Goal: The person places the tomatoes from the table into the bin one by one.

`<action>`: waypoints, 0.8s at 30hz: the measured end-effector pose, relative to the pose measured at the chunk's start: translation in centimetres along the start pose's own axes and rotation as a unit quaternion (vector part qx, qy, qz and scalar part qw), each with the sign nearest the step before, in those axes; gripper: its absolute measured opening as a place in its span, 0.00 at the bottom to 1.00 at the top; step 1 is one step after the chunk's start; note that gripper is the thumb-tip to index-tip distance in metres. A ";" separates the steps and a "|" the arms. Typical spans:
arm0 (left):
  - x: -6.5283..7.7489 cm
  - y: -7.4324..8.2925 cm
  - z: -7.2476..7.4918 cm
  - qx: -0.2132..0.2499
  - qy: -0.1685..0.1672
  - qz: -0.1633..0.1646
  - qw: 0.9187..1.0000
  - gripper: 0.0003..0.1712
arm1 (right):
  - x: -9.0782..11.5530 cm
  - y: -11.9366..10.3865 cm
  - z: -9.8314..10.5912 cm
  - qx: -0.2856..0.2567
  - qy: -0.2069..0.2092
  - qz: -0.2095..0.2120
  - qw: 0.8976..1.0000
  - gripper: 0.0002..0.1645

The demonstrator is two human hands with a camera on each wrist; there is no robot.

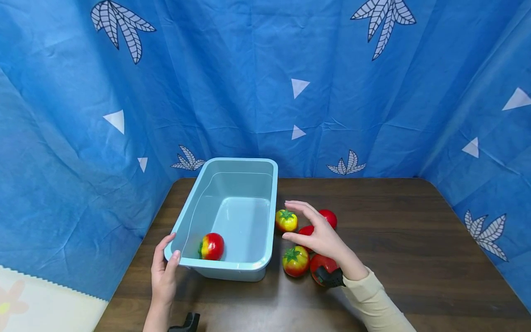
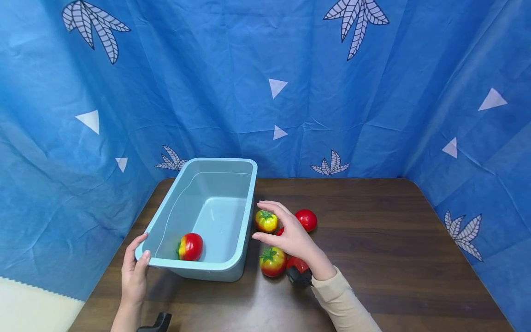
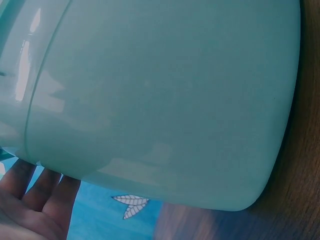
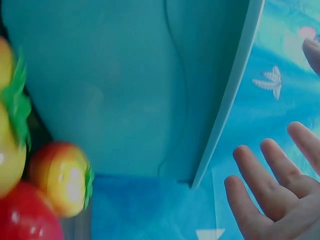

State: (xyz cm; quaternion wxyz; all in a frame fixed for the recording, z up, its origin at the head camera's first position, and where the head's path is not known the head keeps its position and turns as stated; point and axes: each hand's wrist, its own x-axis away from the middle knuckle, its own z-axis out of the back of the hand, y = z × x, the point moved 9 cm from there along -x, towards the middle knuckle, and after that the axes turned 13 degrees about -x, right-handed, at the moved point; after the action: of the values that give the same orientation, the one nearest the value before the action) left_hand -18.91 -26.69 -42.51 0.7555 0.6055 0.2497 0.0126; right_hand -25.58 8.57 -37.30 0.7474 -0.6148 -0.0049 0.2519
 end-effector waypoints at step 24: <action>0.0 0.5 0.0 0.009 0.000 -0.041 0.999 0.25 | 3.0 5.5 7.1 -0.010 0.119 -0.037 0.992 0.36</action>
State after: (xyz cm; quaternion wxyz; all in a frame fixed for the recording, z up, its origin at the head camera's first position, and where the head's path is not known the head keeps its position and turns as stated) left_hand -18.79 -26.58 -42.04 0.7501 0.6011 0.2749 -0.0207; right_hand -27.26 16.87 -41.55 0.7450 -0.6475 0.0590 0.1490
